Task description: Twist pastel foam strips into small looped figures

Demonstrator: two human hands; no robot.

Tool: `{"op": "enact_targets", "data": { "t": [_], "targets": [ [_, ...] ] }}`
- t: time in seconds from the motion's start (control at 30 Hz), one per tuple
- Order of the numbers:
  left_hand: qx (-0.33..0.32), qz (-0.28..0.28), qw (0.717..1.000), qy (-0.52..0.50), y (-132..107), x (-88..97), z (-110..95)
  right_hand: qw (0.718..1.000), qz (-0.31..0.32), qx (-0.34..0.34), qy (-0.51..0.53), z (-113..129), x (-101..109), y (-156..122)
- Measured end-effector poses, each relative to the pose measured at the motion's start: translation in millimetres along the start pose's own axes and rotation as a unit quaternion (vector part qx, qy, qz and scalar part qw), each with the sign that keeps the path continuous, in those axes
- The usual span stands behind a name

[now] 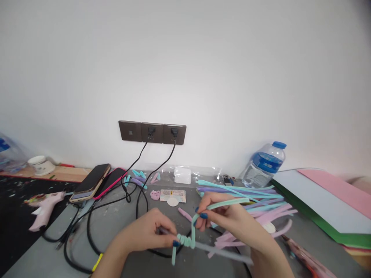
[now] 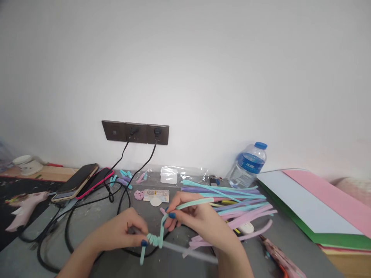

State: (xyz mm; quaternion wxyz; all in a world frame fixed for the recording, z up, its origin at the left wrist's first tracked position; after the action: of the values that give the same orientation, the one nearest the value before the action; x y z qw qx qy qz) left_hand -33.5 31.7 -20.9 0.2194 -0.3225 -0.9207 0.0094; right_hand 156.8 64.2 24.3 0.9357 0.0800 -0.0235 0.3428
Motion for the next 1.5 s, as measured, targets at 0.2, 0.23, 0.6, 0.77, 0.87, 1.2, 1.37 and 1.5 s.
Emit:
{"op": "enact_targets", "data": {
  "t": [0.2,0.23,0.6,0.77,0.87,1.2,1.37,1.5],
  "targets": [
    [-0.032,0.012,0.987,-0.154,-2.2,-3.1,1.2,0.994,0.021,0.003,0.109,-31.6,-1.6,17.5],
    [-0.034,-0.006,0.985,-0.171,-1.7,-1.8,3.4,0.993,0.025,0.002,0.116,-35.2,-4.0,20.8],
    [-0.029,-0.343,0.928,-0.14,-0.8,29.5,17.2,0.998,-0.017,-0.001,0.063,-38.4,-9.8,29.0],
    [-0.019,-0.396,0.916,-0.053,0.7,33.6,14.6,0.998,-0.036,-0.02,0.045,-41.4,-13.7,31.0],
    [-0.026,-0.415,0.909,0.033,-0.7,33.3,11.3,0.999,-0.034,-0.022,0.011,-35.5,-15.3,28.4],
    [-0.135,-0.442,0.858,0.223,-5.5,26.1,-2.0,0.989,-0.045,0.02,-0.137,-0.7,-12.0,10.7],
    [-0.142,-0.424,0.868,0.216,-2.9,21.6,-2.6,0.983,-0.046,0.057,-0.171,5.2,-9.0,8.1],
    [-0.122,-0.392,0.886,0.215,0.0,18.7,1.1,0.974,-0.043,0.086,-0.203,11.6,-9.3,5.5]
  ]
}}
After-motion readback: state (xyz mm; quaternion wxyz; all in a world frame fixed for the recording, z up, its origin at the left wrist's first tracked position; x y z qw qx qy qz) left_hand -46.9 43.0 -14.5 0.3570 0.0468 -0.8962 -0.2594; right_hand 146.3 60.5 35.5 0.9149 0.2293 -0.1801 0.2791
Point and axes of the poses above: each hand's wrist, its own y-axis towards the middle knuckle, its own x-axis out of the back of the hand, z = x × y, the point moved 4 cm from there along y, towards the middle knuckle, and after that the axes turned 7 degrees about x, right-handed, at the moved point
